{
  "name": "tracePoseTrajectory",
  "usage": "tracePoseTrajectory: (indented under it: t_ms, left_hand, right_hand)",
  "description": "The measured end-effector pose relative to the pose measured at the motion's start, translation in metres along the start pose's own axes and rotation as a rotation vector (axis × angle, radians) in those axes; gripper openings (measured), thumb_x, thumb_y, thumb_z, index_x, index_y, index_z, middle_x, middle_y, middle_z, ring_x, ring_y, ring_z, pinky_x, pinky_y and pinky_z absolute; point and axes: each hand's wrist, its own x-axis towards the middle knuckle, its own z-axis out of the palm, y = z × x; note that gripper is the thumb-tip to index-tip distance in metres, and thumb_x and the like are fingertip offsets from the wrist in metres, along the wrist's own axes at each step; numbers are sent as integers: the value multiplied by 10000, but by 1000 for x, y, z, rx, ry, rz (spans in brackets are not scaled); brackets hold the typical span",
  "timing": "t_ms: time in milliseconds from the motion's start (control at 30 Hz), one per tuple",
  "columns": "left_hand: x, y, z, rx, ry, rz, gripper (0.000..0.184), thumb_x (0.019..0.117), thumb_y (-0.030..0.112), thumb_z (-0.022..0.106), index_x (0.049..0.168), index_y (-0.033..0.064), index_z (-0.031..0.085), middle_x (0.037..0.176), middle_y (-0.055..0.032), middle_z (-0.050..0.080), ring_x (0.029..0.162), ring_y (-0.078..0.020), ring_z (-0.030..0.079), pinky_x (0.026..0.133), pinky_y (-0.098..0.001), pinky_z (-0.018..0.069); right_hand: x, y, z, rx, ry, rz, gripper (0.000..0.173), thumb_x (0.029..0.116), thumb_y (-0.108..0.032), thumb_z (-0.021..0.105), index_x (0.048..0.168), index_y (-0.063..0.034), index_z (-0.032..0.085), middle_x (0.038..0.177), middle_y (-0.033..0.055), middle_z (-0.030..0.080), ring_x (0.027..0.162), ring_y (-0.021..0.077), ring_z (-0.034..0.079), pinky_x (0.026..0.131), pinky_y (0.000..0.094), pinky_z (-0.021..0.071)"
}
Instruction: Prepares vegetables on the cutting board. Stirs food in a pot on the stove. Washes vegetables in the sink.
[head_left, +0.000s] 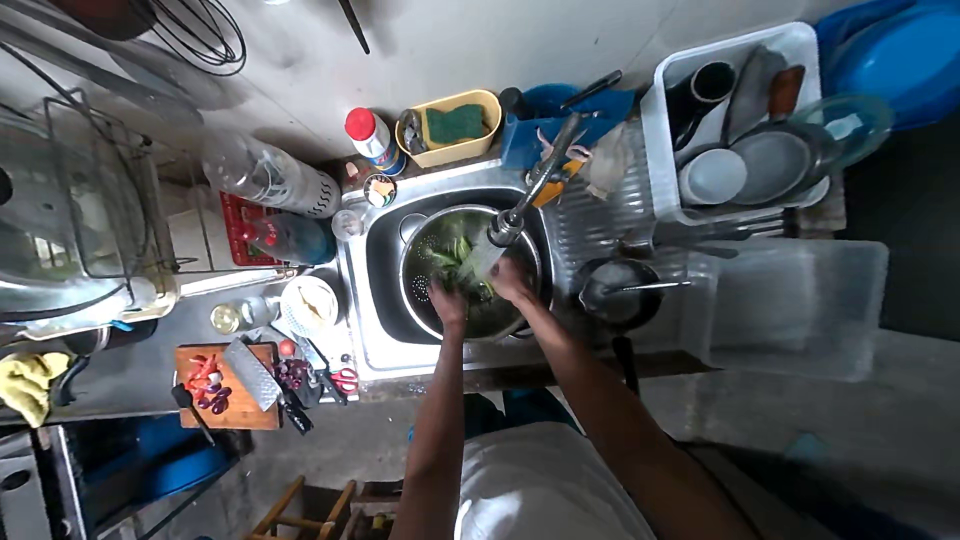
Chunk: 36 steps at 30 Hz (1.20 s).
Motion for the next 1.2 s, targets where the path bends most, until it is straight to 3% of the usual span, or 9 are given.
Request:
tracePoseTrajectory:
  t_ms: [233,333,467,533,600,667,767,1000,1200]
  left_hand:
    - [-2,31,24,-521,9,6,349,1097,256,470,1357,62,600,1273,-142,658,1129,-233,643,977,-452,532]
    - [6,54,31,-865,-121,-127,318,1105,272,409,1301,94,586,1067,-45,656,855,-120,621,743,-315,536]
    - [3,78,32,-1195,-373,-330,370,1110,228,409,1450,92,470,1332,-99,633,1177,-202,636,988,-372,546]
    - [-1,87,33,-1193,-399,-382,361,1084,106,461,1446,101,454,1338,-74,621,1129,-147,642,922,-286,565]
    - [-3,98,35,-1104,-398,-399,272,1073,81,443,1341,97,485,1129,-53,616,863,-97,603,718,-236,539]
    - [2,104,41,-1044,-394,-414,347,1104,409,392,992,139,578,681,16,537,493,-63,479,452,-205,445]
    - [9,104,38,-1099,-475,-328,572,1090,525,223,757,148,495,486,23,401,370,-97,382,370,-250,370]
    - [-8,104,13,-828,-554,-57,181,1098,148,386,1112,136,566,807,74,625,623,15,575,549,-137,498]
    - [-48,88,-20,-858,-516,-85,566,1100,520,204,647,251,411,485,116,402,396,-24,406,409,-193,379]
  right_hand:
    - [9,-5,27,670,-79,-136,329,1011,-205,659,1288,-30,629,1044,125,740,833,199,727,796,394,627]
    - [15,-17,21,671,-14,-21,293,1012,-278,652,1222,-73,639,827,52,672,595,114,584,561,286,519]
    - [4,-28,-17,524,225,80,421,1079,-424,490,1234,-65,645,922,168,640,729,265,583,636,463,506]
    - [11,-35,-41,592,366,98,535,1071,-542,434,1192,-73,664,849,127,625,687,239,567,614,443,497]
    - [28,-38,-66,696,437,167,470,1079,-469,472,1227,-52,634,803,83,569,637,187,528,596,383,491]
    - [40,-42,-90,777,402,269,384,1083,-389,498,1228,-55,622,786,44,564,603,127,509,563,299,463]
    - [50,-47,-118,907,284,371,320,1049,-378,548,1167,-90,619,787,6,592,548,70,497,476,218,406]
    - [66,-48,-138,1080,284,-41,377,1062,-356,555,1247,-35,620,901,77,646,693,127,588,634,289,517]
    - [-14,-31,-69,599,337,-34,407,1046,-281,560,1336,-1,617,1248,227,674,1152,341,660,1018,535,521]
